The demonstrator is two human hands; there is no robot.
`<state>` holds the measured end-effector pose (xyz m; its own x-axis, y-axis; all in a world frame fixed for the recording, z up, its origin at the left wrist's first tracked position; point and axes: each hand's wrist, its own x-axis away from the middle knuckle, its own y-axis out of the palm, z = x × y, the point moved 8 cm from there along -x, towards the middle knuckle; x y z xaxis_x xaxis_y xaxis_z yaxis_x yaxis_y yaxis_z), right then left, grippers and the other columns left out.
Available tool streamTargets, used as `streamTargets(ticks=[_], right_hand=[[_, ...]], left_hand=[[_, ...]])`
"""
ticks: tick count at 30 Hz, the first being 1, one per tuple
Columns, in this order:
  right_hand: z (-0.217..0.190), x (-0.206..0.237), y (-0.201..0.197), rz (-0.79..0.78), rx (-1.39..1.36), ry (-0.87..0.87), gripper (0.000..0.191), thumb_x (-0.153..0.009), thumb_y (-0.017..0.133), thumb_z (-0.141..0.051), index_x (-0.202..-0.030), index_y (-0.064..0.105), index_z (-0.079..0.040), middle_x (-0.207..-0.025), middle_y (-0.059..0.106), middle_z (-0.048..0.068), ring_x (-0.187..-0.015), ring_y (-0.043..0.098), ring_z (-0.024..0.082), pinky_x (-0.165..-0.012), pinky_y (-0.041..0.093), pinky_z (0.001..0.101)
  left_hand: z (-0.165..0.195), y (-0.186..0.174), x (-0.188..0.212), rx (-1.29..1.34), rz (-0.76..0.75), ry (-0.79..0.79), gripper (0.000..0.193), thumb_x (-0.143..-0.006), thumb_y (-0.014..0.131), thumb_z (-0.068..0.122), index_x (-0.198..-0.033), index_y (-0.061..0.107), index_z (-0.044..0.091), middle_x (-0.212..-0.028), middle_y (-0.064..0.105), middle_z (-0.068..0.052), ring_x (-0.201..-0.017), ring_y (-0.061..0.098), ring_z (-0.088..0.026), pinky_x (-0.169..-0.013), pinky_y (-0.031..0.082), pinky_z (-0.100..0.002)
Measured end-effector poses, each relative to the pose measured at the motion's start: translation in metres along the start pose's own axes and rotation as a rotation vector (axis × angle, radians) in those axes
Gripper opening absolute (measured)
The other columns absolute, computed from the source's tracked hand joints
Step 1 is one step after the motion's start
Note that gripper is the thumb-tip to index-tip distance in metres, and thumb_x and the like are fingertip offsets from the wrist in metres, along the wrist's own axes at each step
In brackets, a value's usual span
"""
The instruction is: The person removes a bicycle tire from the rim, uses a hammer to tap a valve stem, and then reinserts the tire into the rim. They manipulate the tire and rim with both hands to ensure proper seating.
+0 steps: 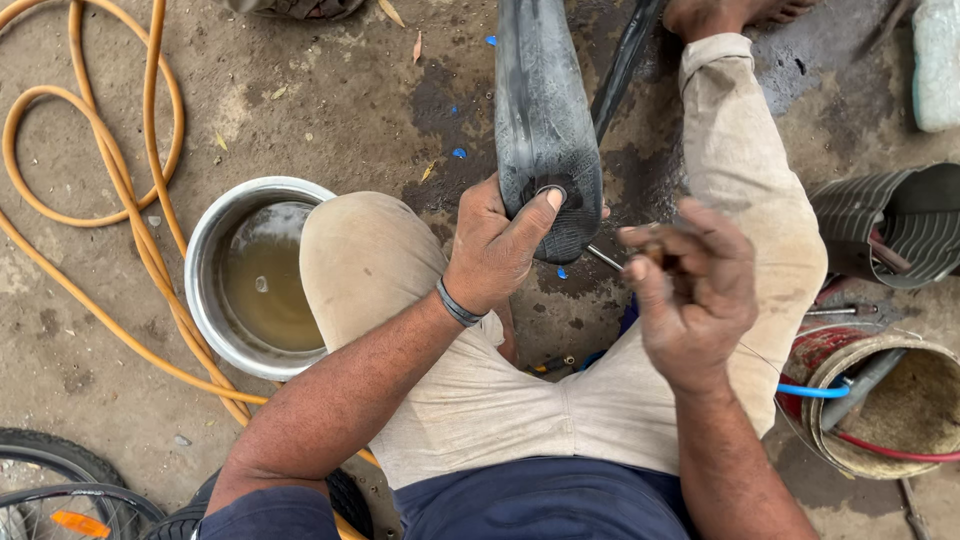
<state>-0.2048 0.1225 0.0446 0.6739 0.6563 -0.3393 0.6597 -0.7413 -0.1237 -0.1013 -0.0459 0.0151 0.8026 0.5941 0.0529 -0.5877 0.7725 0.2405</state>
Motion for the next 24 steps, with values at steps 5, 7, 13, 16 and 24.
streamTargets(ticks=[5, 7, 13, 16, 24], right_hand=[[-0.024, -0.002, 0.022, -0.042, 0.098, -0.082, 0.023, -0.101, 0.071, 0.002, -0.122, 0.061, 0.001, -0.111, 0.073, 0.013, -0.103, 0.074, 0.015, -0.089, 0.061, 0.0254], [-0.019, -0.002, 0.022, 0.009, 0.060, -0.047, 0.021, -0.102, 0.070, 0.001, -0.122, 0.064, 0.001, -0.109, 0.071, 0.012, -0.102, 0.073, 0.014, -0.091, 0.061, 0.0262], [-0.005, -0.003, 0.016, 0.054, 0.098, -0.013, 0.016, -0.097, 0.065, 0.003, -0.113, 0.065, 0.000, -0.101, 0.070, 0.006, -0.093, 0.067, 0.011, -0.087, 0.055, 0.0247], [0.001, -0.009, 0.018, 0.096, 0.120, -0.037, 0.017, -0.093, 0.066, 0.001, -0.111, 0.066, 0.000, -0.097, 0.070, 0.005, -0.089, 0.066, 0.010, -0.084, 0.054, 0.0240], [0.011, -0.007, 0.021, 0.087, 0.055, 0.005, 0.018, -0.092, 0.067, -0.001, -0.111, 0.068, 0.000, -0.098, 0.070, 0.006, -0.088, 0.066, 0.010, -0.081, 0.054, 0.0238]], left_hand=[[-0.002, 0.003, -0.001, -0.070, 0.015, 0.074, 0.022, -0.100, 0.055, 0.008, -0.111, 0.070, -0.004, -0.098, 0.076, -0.008, -0.090, 0.071, -0.011, -0.083, 0.062, -0.030], [-0.006, -0.003, -0.001, -0.162, 0.099, 0.093, 0.021, -0.094, 0.057, 0.006, -0.107, 0.069, -0.005, -0.091, 0.072, -0.006, -0.083, 0.063, -0.009, -0.075, 0.058, -0.029], [-0.015, -0.008, -0.003, -0.243, 0.147, 0.109, 0.020, -0.086, 0.063, 0.006, -0.102, 0.071, -0.003, -0.085, 0.073, -0.005, -0.077, 0.064, -0.008, -0.071, 0.058, -0.028], [-0.010, -0.004, -0.008, -0.230, 0.128, 0.182, 0.021, -0.083, 0.061, 0.005, -0.099, 0.071, -0.003, -0.084, 0.074, -0.005, -0.077, 0.064, -0.007, -0.072, 0.057, -0.028], [-0.004, -0.007, -0.009, -0.259, 0.154, 0.156, 0.018, -0.082, 0.062, 0.008, -0.093, 0.070, -0.003, -0.076, 0.070, -0.007, -0.070, 0.061, -0.009, -0.067, 0.056, -0.029]])
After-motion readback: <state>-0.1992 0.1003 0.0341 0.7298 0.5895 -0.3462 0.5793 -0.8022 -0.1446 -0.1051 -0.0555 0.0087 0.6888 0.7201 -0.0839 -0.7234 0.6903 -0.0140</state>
